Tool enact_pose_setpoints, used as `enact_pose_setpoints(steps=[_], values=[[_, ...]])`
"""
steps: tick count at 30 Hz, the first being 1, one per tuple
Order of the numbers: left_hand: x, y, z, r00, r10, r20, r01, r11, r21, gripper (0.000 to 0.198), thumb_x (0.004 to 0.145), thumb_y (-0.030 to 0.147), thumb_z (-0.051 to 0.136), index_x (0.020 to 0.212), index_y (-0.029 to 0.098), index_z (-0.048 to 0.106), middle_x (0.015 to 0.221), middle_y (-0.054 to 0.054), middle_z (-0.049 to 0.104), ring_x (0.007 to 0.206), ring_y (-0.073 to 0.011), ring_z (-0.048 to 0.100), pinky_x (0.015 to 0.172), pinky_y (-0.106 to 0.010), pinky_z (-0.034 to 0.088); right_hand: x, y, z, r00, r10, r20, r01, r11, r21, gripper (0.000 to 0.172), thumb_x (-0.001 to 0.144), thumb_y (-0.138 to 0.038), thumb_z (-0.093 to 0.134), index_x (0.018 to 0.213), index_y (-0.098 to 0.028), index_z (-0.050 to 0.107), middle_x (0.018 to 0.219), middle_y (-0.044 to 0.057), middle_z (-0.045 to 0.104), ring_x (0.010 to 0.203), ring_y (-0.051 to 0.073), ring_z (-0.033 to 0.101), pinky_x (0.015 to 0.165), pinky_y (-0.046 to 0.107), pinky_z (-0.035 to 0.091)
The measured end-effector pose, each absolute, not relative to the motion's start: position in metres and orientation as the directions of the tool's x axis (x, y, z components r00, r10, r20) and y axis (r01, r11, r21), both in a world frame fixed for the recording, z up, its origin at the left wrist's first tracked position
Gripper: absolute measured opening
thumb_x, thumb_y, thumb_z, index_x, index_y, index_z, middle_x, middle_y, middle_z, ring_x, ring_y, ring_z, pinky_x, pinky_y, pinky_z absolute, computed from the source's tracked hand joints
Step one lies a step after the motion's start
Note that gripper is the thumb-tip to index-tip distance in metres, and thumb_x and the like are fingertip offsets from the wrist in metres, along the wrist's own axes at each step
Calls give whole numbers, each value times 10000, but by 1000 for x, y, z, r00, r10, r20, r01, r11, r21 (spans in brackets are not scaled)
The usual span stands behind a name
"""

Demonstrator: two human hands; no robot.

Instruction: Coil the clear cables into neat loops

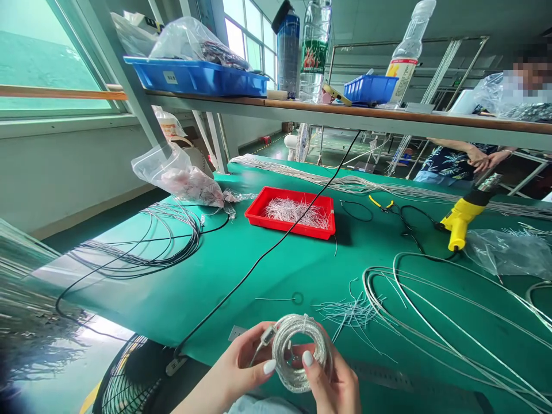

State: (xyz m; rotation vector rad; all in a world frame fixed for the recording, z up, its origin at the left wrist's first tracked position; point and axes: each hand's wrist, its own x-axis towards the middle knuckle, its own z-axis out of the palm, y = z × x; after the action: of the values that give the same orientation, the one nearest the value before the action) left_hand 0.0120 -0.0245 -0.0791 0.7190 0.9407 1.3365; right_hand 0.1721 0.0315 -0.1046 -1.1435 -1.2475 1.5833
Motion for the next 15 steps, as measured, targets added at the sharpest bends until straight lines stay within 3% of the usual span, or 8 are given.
enact_pose_setpoints(steps=[3, 8, 12, 15], values=[[14, -23, -78, -37, 987, -159, -471, 123, 874, 475, 733, 359, 824, 1116, 161, 623, 1066, -101, 660, 997, -241, 604, 917, -357, 424, 165, 33, -106, -281, 942, -185, -109, -223, -969, 488, 709, -604, 734, 896, -154, 731, 877, 116, 748, 879, 282, 705, 771, 299, 560], [15, -23, -81, -165, 969, -182, -455, 89, 886, 460, 710, 390, 833, 1061, 145, 664, 1010, -96, 675, 976, -242, 595, 836, -304, 438, 155, 32, -107, -422, 876, -235, -237, -357, -904, 530, 653, -638, 771, 851, -149, 720, 888, 131, 739, 832, 263, 702, 728, 294, 552], [14, -26, -80, -228, 946, -231, -460, 104, 882, 468, 711, 402, 822, 1081, 154, 676, 1039, -99, 672, 1015, -263, 563, 806, -295, 435, 157, 30, -109, -488, 834, -256, -331, -449, -830, 556, 600, -559, 846, 966, -164, 711, 985, 125, 731, 929, 274, 698, 816, 335, 554], [13, -27, -79, -242, 940, -242, -456, 111, 883, 482, 691, 382, 834, 1093, 166, 680, 997, -81, 665, 986, -260, 558, 807, -300, 435, 160, 30, -113, -484, 826, -289, -340, -482, -808, 585, 597, -521, 862, 1033, -169, 693, 1004, 128, 729, 940, 290, 701, 780, 348, 566]])
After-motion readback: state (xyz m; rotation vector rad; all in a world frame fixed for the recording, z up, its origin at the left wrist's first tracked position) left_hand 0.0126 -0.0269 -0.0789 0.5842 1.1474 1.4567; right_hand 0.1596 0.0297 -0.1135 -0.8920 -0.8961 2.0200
